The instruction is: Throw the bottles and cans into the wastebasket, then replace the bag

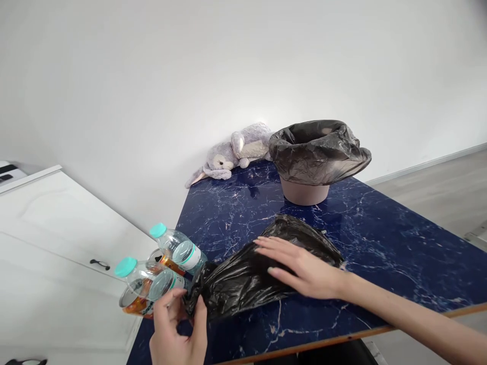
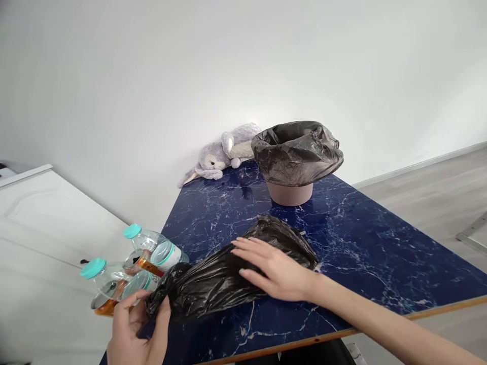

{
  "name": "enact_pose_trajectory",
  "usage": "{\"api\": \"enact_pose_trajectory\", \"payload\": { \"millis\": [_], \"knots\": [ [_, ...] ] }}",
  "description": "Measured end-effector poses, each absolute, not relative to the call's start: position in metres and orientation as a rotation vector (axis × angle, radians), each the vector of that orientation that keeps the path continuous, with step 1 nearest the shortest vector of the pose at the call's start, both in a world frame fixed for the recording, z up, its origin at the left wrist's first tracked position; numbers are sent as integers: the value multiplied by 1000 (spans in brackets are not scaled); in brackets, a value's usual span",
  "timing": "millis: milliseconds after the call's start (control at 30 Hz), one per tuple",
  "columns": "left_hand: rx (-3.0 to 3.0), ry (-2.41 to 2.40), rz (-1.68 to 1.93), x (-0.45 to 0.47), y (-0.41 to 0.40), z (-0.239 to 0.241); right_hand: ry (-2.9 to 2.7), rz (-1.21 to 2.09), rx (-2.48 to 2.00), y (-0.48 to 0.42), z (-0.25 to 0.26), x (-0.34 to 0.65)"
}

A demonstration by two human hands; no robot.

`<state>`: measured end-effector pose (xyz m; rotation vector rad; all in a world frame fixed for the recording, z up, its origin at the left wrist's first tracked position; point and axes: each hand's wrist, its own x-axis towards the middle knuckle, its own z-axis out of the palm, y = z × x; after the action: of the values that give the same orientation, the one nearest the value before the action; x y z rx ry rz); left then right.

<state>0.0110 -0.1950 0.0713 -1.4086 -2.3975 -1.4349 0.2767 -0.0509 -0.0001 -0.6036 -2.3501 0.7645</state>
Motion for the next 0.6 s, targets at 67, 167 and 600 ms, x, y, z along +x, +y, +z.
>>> {"api": "enact_pose_trajectory", "payload": {
  "millis": [67, 167, 600],
  "knots": [
    [-1540, -2301, -1436, 21, -187, 78, -2401, 909, -541, -64, 0, 266],
    [-1841, -2177, -1472, 41, -169, 85, -2214, 1181, -563, -72, 3, 257],
    [-3016, -1852, -1398, 78, -114, 62, -1206, 1725, -936, -41, 24, 305]
  ]
}}
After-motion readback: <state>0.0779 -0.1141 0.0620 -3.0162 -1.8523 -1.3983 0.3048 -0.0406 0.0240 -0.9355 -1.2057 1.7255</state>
